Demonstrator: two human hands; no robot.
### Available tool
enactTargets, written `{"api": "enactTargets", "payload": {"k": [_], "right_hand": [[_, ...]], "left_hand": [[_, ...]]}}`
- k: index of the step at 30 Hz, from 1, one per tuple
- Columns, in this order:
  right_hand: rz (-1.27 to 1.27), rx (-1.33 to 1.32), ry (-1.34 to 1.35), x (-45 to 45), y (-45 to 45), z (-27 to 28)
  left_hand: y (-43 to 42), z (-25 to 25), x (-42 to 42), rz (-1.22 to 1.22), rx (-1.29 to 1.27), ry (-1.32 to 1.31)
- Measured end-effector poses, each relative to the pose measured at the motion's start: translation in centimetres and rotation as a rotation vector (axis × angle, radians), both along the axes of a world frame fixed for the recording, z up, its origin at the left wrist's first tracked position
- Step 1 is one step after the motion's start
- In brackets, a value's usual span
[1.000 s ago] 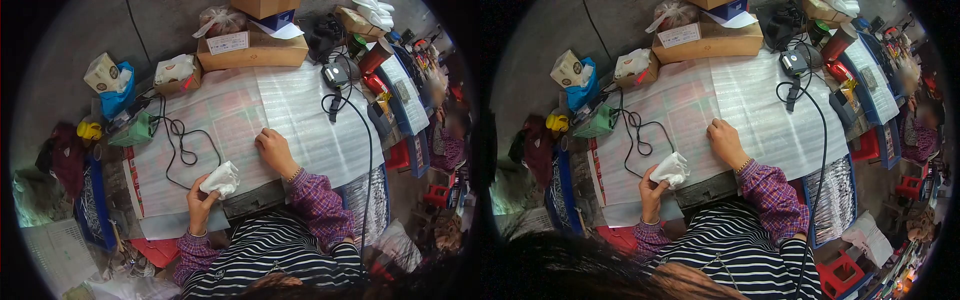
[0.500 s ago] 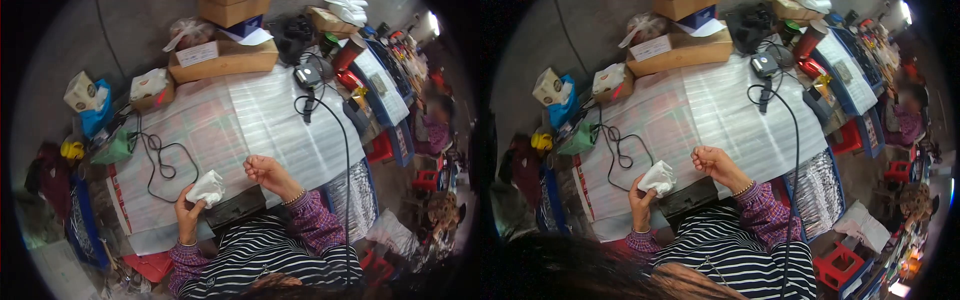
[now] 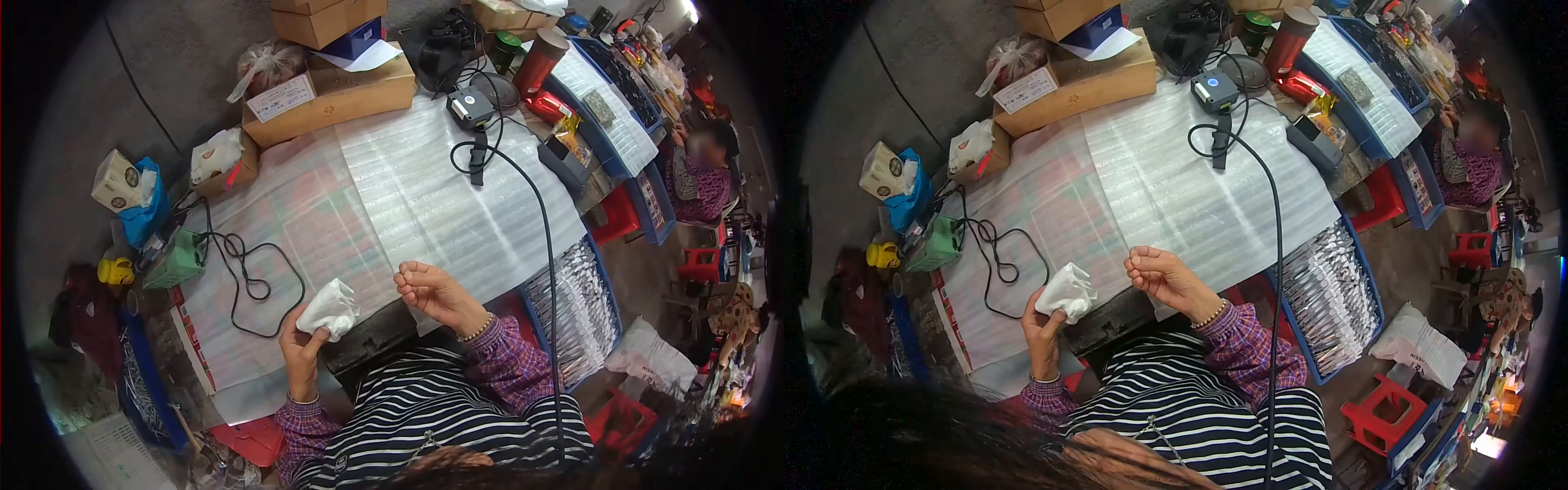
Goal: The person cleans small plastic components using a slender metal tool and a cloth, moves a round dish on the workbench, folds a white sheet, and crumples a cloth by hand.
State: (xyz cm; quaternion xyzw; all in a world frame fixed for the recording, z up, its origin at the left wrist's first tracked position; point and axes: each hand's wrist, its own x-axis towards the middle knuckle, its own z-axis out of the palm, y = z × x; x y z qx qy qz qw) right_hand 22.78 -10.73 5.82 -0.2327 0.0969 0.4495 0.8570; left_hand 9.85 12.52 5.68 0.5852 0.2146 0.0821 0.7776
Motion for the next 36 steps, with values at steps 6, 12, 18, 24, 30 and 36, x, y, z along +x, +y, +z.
{"api": "enactTargets", "payload": {"k": [6,12,18,24,30,36], "right_hand": [[-0.023,0.055,-0.007,-0.4,-0.8,-0.2],[-0.025,0.179,0.0,-0.8,-1.2,-0.4],[-0.03,0.162,-0.039,-1.4,-1.7,-0.2],[-0.024,0.134,-0.035,-2.1,-2.1,-0.2],[-0.004,-0.013,-0.015,-3.7,-4.3,0.3],[0.043,-0.196,0.054,-7.3,-12.5,-0.6]], "left_hand": [[-0.4,0.2,0.3,-0.005,0.017,-0.001],[-0.6,0.2,0.4,-0.021,-0.005,0.012],[-0.7,-0.1,0.3,-0.012,-0.018,0.01],[-0.8,0.3,0.4,-0.021,-0.018,0.029],[-0.1,-0.7,0.0,-0.012,-0.003,0.047],[0.0,-0.2,0.0,-0.023,0.057,0.057]]}}
